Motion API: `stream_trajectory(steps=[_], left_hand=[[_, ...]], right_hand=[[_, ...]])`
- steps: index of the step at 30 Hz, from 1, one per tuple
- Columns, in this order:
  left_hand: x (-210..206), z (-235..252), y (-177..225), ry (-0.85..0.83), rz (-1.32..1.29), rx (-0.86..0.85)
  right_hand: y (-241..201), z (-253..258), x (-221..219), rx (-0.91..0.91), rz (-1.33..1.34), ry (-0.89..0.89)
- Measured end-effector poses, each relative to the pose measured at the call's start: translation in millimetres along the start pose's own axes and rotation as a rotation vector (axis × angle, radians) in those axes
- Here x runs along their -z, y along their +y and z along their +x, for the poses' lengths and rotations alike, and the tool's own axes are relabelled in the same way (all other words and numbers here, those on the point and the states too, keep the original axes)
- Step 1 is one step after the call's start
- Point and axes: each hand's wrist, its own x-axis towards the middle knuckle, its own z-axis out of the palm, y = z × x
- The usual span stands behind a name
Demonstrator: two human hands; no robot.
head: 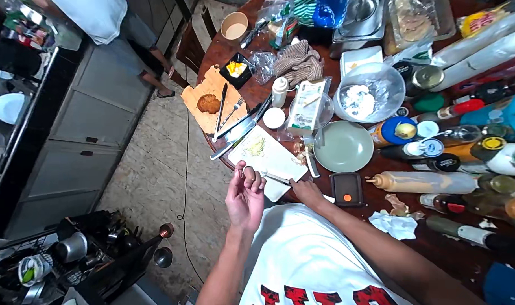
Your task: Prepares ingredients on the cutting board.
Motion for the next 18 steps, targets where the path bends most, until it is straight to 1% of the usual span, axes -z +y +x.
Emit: stream_trajectory(steps=[7,10,15,17,18], left_hand=[[0,4,-9,0.063,0.274,-0.033],[2,5,-12,0.099,0.305,-0.031],[20,8,-13,0.062,0.417,-0.033],[36,12,-12,0.051,0.366,-0.007],[44,15,-12,0.049,0.263,0.021]], right_hand=[[-4,-2,3,0.000,0.009,-0.011],[-5,-2,2,-0.005,0.045,-0.031],[-6,-1,-1,-0.007,0.058,-0.037],[-6,-2,0,-0.005,0.062,-0.035],[-6,-2,0,-0.005,0.064,-0.029]])
